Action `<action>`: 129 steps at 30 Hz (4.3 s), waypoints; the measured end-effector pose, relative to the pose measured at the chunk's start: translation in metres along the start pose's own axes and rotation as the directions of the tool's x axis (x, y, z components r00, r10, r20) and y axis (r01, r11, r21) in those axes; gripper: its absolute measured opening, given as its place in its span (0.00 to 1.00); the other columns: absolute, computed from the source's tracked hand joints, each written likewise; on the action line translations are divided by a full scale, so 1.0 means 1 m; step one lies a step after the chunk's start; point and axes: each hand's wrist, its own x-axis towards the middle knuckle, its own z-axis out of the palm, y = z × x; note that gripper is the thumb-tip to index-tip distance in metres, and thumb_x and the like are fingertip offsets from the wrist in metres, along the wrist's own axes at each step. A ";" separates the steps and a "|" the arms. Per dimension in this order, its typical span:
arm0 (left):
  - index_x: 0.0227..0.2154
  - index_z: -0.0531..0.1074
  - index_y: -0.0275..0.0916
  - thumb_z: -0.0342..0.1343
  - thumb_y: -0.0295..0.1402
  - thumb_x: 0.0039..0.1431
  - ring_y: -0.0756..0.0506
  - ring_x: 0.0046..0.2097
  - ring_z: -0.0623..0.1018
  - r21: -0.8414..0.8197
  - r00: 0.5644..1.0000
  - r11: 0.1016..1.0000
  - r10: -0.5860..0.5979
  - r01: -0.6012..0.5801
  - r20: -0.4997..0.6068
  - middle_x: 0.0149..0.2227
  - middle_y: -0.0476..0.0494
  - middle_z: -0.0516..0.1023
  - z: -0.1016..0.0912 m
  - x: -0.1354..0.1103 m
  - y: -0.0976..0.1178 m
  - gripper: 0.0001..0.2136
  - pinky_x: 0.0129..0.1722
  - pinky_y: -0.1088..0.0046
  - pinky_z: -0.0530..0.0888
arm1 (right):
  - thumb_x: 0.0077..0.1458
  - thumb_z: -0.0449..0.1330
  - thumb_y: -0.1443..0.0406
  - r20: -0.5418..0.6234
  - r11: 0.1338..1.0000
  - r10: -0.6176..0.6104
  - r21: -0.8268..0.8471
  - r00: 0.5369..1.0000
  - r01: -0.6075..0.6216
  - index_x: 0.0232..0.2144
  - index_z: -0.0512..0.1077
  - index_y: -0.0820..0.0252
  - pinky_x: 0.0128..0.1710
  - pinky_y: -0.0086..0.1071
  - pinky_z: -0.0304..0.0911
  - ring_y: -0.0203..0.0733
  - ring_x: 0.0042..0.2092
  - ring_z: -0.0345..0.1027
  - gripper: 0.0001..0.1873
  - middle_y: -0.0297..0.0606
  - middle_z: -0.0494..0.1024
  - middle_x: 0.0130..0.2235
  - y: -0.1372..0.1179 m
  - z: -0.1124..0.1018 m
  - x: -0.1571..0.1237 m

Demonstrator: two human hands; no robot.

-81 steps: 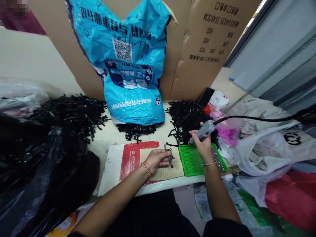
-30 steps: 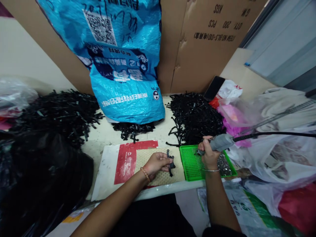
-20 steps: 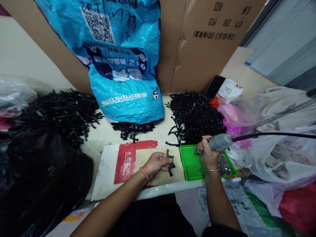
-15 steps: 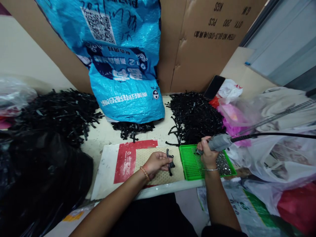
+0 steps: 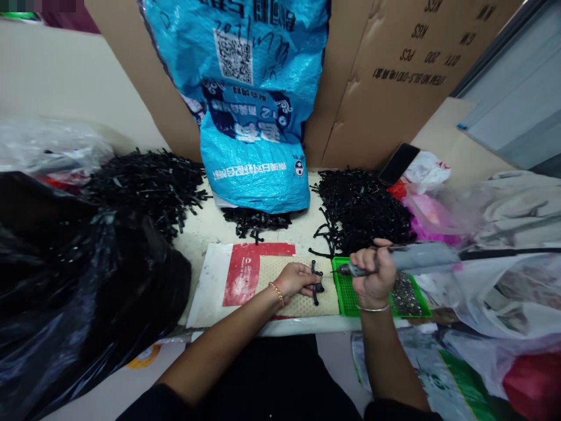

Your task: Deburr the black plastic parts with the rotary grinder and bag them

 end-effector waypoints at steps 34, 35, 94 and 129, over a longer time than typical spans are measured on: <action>0.23 0.70 0.31 0.68 0.27 0.46 0.51 0.23 0.76 0.031 1.000 0.999 -0.005 0.005 0.006 0.22 0.45 0.77 0.002 0.000 0.001 0.10 0.22 0.77 0.76 | 0.51 0.63 0.58 0.066 0.994 -0.019 -0.110 0.998 0.027 0.35 0.67 0.54 0.22 0.27 0.54 0.30 0.18 0.50 0.11 0.20 0.56 0.15 0.037 0.016 -0.021; 0.23 0.70 0.31 0.69 0.27 0.45 0.51 0.23 0.76 0.030 1.000 1.000 -0.005 0.005 0.009 0.22 0.44 0.77 0.002 0.000 0.001 0.11 0.22 0.78 0.76 | 0.51 0.63 0.58 0.070 0.993 -0.019 -0.111 0.997 0.026 0.35 0.67 0.54 0.22 0.27 0.54 0.30 0.18 0.50 0.11 0.21 0.56 0.15 0.038 0.016 -0.021; 0.31 0.68 0.32 0.64 0.27 0.54 0.47 0.28 0.80 -0.024 0.999 1.000 -0.021 0.020 -0.049 0.31 0.36 0.80 0.003 -0.005 0.007 0.09 0.26 0.74 0.78 | 0.47 0.67 0.58 -0.137 0.929 -0.156 -0.357 0.978 0.098 0.33 0.70 0.60 0.19 0.26 0.56 0.29 0.18 0.55 0.15 0.23 0.61 0.17 0.031 -0.072 0.039; 0.31 0.69 0.31 0.60 0.26 0.58 0.50 0.24 0.78 -0.050 0.998 0.999 -0.005 0.002 -0.058 0.29 0.40 0.79 0.003 0.000 0.003 0.05 0.25 0.75 0.77 | 0.48 0.65 0.56 0.044 0.996 0.079 -0.038 0.996 -0.077 0.33 0.67 0.54 0.22 0.26 0.55 0.30 0.18 0.49 0.14 0.20 0.55 0.14 0.006 0.004 -0.026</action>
